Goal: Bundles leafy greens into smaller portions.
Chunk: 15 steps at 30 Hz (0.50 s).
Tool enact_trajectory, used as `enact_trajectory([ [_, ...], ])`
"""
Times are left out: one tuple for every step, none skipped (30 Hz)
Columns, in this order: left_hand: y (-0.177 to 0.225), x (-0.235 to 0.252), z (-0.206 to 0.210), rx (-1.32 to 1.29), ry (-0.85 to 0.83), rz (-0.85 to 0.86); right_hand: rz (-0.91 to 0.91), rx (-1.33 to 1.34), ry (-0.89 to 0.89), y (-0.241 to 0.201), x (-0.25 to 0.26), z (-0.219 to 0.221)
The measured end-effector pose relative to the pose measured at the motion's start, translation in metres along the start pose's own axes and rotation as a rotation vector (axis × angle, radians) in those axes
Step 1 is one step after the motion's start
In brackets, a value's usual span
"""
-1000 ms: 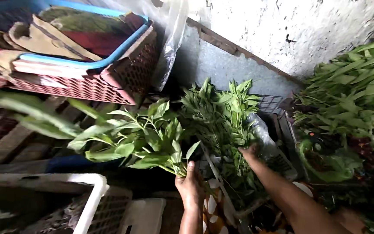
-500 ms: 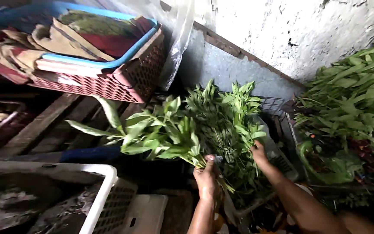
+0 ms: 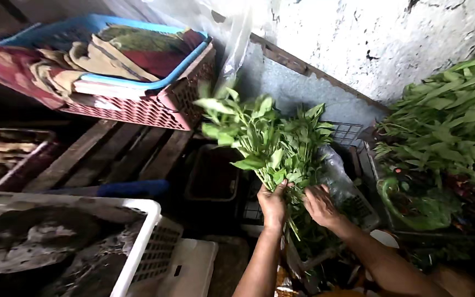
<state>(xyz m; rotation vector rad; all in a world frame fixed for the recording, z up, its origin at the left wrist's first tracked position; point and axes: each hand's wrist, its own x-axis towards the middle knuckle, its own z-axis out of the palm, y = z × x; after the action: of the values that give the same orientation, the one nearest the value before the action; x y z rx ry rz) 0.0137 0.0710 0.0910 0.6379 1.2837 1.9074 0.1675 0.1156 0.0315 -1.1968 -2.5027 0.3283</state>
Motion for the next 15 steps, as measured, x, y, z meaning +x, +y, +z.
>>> enact_trajectory([
  [0.004, 0.001, -0.001, 0.001, 0.014, 0.035, -0.007, -0.009, 0.016, 0.009, -0.003, 0.002],
  [0.008, 0.002, -0.003, 0.002, 0.026, 0.07, 0.001, -0.016, 0.02, 0.02, -0.006, 0.006],
  [0.014, 0.003, -0.006, -0.003, 0.037, 0.102, 0.035, -0.024, -0.005, 0.031, -0.012, 0.013],
  [0.021, 0.005, -0.008, -0.013, 0.049, 0.13, 0.091, -0.036, -0.072, 0.044, -0.018, 0.019],
  [0.029, 0.007, -0.01, -0.022, 0.06, 0.152, 0.159, -0.044, -0.165, 0.058, -0.021, 0.023],
  [0.037, 0.01, -0.013, -0.023, 0.063, 0.165, 0.23, -0.027, -0.253, 0.069, -0.024, 0.024],
  [0.044, 0.012, -0.015, -0.013, 0.056, 0.171, 0.292, 0.017, -0.313, 0.075, -0.024, 0.021],
  [0.048, 0.014, -0.016, -0.002, 0.041, 0.169, 0.333, 0.072, -0.309, 0.074, -0.022, 0.015],
  [0.048, 0.014, -0.015, 0.007, 0.021, 0.166, 0.346, 0.148, -0.247, 0.068, -0.017, 0.007],
  [0.045, 0.014, -0.014, 0.005, 0.002, 0.152, 0.338, 0.26, -0.16, 0.057, -0.011, -0.001],
  [0.041, 0.013, -0.012, 0.005, -0.014, 0.132, 0.304, 0.42, -0.081, 0.043, -0.004, -0.01],
  [0.036, 0.012, -0.01, 0.0, -0.028, 0.109, 0.252, 0.593, -0.061, 0.027, 0.004, -0.019],
  [0.031, 0.011, -0.006, -0.009, -0.04, 0.083, 0.194, 0.72, -0.11, 0.011, 0.009, -0.028],
  [0.027, 0.01, -0.003, -0.016, -0.043, 0.056, 0.144, 0.754, -0.19, -0.003, 0.013, -0.035],
  [0.025, 0.01, -0.001, -0.023, -0.035, 0.031, 0.115, 0.714, -0.266, -0.015, 0.015, -0.04],
])
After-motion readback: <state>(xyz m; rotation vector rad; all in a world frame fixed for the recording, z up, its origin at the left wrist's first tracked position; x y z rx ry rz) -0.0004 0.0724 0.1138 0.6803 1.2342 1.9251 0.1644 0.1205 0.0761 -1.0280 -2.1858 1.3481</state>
